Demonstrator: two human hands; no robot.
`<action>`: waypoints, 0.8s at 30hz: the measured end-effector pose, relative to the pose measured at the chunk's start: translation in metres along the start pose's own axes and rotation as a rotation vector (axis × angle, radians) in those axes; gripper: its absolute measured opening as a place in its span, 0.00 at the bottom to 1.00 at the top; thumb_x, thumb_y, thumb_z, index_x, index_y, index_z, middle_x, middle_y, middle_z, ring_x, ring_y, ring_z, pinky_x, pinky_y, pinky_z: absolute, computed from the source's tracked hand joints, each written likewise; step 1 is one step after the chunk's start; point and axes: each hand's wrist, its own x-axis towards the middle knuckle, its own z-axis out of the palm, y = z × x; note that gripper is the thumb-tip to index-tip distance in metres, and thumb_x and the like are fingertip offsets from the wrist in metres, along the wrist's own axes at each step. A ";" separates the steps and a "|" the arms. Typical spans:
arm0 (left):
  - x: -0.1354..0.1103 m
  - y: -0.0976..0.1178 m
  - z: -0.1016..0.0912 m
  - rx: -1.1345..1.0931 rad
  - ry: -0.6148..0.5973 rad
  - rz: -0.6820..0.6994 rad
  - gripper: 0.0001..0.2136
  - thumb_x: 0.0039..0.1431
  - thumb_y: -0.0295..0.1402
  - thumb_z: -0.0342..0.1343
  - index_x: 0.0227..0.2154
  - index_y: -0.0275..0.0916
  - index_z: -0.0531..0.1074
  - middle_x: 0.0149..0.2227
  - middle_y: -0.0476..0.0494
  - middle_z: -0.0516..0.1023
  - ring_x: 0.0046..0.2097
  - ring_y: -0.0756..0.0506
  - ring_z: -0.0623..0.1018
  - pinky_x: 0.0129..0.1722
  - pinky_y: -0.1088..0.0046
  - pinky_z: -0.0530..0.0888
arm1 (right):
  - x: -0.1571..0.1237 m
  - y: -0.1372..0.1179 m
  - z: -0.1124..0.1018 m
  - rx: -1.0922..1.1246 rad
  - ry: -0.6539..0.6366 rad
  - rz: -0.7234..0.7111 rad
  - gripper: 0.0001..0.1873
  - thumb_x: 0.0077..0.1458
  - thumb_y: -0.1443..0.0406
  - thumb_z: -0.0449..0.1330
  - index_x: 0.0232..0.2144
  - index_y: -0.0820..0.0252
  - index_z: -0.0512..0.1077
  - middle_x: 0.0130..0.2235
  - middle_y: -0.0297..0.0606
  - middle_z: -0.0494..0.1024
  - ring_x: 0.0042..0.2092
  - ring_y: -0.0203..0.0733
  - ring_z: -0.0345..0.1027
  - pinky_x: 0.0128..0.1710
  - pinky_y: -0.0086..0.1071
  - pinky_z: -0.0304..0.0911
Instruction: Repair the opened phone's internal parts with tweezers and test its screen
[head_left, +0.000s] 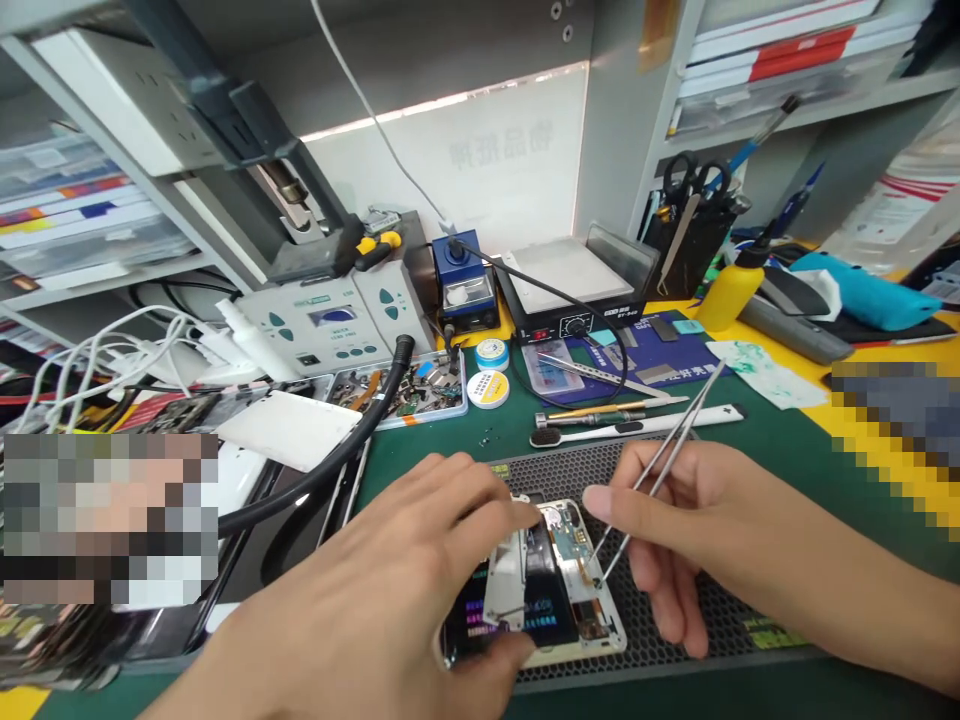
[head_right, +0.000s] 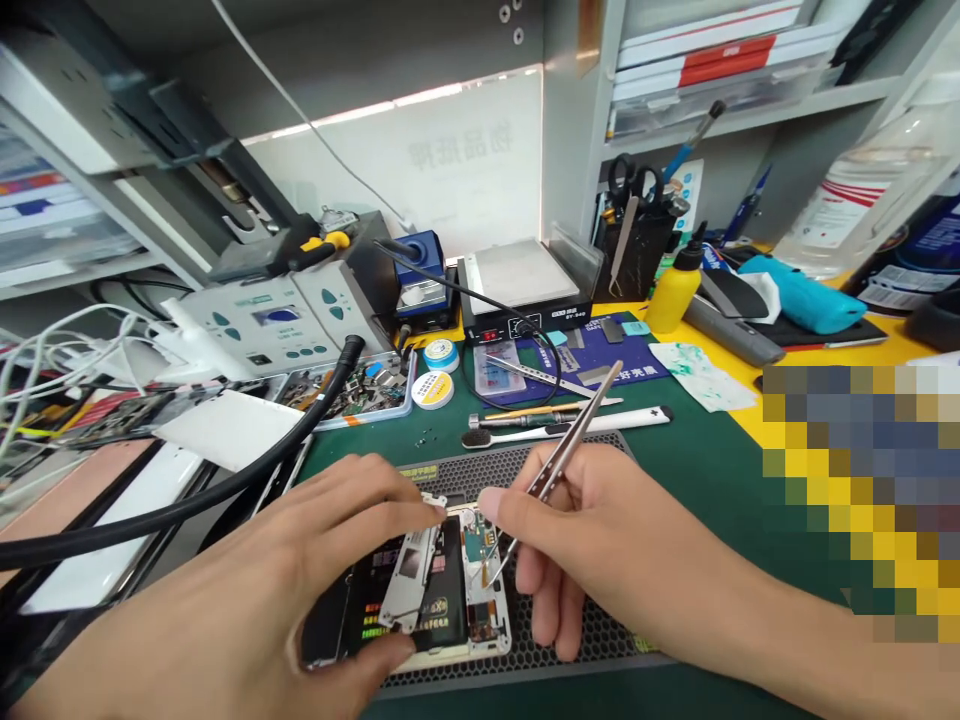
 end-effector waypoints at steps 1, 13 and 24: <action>0.001 -0.001 -0.002 -0.025 0.004 -0.006 0.20 0.54 0.34 0.64 0.51 0.45 0.72 0.46 0.48 0.75 0.50 0.42 0.77 0.54 0.59 0.77 | 0.000 0.000 -0.001 0.007 -0.003 -0.003 0.19 0.63 0.54 0.66 0.27 0.58 0.68 0.20 0.30 0.77 0.17 0.36 0.72 0.17 0.25 0.70; 0.009 -0.017 -0.011 -0.092 -0.069 -0.001 0.32 0.52 0.45 0.70 0.59 0.39 0.71 0.52 0.41 0.75 0.56 0.36 0.74 0.57 0.57 0.73 | 0.002 -0.014 -0.001 0.042 0.139 0.030 0.24 0.52 0.51 0.74 0.19 0.59 0.70 0.17 0.32 0.75 0.18 0.35 0.68 0.16 0.25 0.68; 0.016 -0.037 -0.005 -0.297 0.082 -0.102 0.21 0.64 0.39 0.63 0.56 0.38 0.70 0.47 0.41 0.74 0.45 0.42 0.77 0.45 0.61 0.77 | 0.008 -0.013 -0.006 0.089 0.149 0.016 0.21 0.55 0.56 0.74 0.25 0.57 0.67 0.19 0.28 0.74 0.17 0.34 0.68 0.14 0.23 0.67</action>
